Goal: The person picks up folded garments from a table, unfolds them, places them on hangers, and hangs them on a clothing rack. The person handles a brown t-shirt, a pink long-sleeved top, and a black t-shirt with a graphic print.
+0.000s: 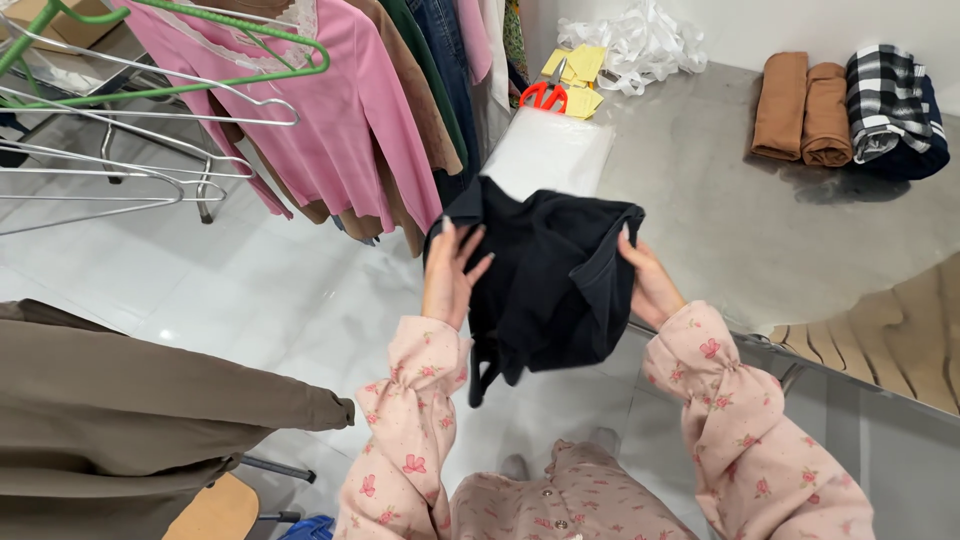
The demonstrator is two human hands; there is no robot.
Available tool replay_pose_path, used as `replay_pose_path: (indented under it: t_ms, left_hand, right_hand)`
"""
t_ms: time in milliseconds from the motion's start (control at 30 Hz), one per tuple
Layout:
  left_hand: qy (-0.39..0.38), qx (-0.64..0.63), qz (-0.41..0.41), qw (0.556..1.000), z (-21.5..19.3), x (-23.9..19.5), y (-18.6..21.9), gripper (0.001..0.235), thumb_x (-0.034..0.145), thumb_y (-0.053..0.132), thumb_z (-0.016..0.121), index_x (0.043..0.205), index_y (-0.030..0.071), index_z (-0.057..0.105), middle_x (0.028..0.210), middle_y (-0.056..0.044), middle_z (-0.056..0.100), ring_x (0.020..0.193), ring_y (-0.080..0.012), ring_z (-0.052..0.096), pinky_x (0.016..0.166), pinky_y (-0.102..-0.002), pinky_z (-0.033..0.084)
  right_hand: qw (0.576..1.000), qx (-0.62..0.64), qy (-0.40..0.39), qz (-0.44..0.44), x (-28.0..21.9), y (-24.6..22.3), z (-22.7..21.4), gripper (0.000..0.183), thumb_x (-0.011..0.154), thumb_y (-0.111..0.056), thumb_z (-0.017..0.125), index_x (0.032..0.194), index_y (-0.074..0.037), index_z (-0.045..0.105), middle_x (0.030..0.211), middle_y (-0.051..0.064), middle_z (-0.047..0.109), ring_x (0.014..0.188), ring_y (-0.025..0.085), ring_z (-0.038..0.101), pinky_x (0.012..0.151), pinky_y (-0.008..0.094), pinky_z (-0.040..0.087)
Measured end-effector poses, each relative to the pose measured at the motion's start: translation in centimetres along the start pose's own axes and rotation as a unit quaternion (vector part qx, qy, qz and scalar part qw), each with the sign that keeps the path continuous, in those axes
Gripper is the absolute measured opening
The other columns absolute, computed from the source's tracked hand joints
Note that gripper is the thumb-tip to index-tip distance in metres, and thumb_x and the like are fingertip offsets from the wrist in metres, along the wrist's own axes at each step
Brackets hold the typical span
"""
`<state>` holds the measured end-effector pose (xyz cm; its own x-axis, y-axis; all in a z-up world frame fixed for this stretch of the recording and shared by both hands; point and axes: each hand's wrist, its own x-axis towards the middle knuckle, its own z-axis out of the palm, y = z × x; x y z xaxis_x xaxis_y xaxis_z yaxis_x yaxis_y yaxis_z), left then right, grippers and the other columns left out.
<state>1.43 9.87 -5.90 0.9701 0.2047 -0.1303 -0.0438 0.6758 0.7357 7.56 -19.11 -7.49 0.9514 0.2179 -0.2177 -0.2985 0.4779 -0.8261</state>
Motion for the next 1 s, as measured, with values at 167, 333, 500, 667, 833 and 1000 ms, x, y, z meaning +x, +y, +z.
replay_pose_path:
  t_ms: [167,333,500,667,833,1000]
  left_hand:
    - [-0.030,0.146,-0.009,0.989,3.4,-2.2,-0.5,0.052,0.095,0.042,0.068,0.141,0.024,0.052,0.143,-0.004,0.056,0.127,-0.0218,0.057,0.093,-0.037,0.051]
    - [-0.029,0.426,0.127,0.895,4.5,-2.8,-0.2,0.079,0.073,0.056,0.088,0.141,0.034,0.054,0.142,-0.003,0.039,0.131,-0.0275,0.042,0.105,-0.042,0.040]
    - [-0.162,0.571,0.162,0.788,3.2,-1.1,-0.1,0.044,0.073,0.053,0.086,0.095,0.018,0.071,0.072,-0.001,0.069,0.076,-0.0229,0.068,0.080,-0.035,0.054]
    - [-0.222,0.514,0.001,0.828,6.0,-4.0,2.2,0.052,0.079,0.055,0.077,0.107,0.011,0.074,0.091,-0.013,0.076,0.093,-0.0256,0.070,0.087,-0.041,0.053]
    - [-0.144,0.393,-0.031,0.908,3.4,-1.6,-1.5,0.040,0.089,0.053,0.074,0.108,0.017,0.077,0.087,-0.002,0.074,0.087,-0.0117,0.065,0.080,-0.033,0.055]
    - [-0.002,0.281,0.068,0.957,2.0,-0.6,-3.0,0.036,0.092,0.045,0.076,0.114,0.016,0.076,0.109,-0.002,0.064,0.102,-0.0122,0.055,0.094,-0.032,0.047]
  right_hand:
    - [0.997,-0.068,-0.043,-0.013,0.2,0.9,1.8,0.039,0.102,-0.032,0.064,0.131,-0.007,0.059,0.110,0.012,0.070,0.101,0.022,0.071,0.088,0.041,0.059]
    - [0.989,-0.122,-0.076,-0.017,-0.8,0.6,4.6,0.044,0.100,-0.029,0.064,0.137,-0.006,0.058,0.112,0.015,0.071,0.099,0.024,0.072,0.085,0.043,0.060]
    - [0.968,-0.198,-0.151,0.018,-1.3,-0.3,5.4,0.031,0.098,-0.025,0.066,0.121,-0.003,0.067,0.101,0.009,0.073,0.087,0.018,0.073,0.077,0.037,0.061]
    - [0.933,-0.291,-0.211,-0.020,-0.4,-1.0,6.8,0.022,0.097,-0.021,0.068,0.116,-0.009,0.070,0.105,0.000,0.067,0.093,0.011,0.065,0.086,0.035,0.057]
    - [0.915,-0.371,-0.130,-0.096,-0.6,-0.3,7.1,0.034,0.098,-0.015,0.061,0.131,-0.014,0.061,0.116,0.005,0.062,0.106,0.017,0.060,0.095,0.040,0.050]
    - [0.870,-0.445,-0.029,-0.208,-5.4,0.1,9.8,0.066,0.094,-0.038,0.074,0.142,-0.005,0.042,0.134,0.022,0.045,0.132,0.040,0.045,0.104,0.051,0.041]
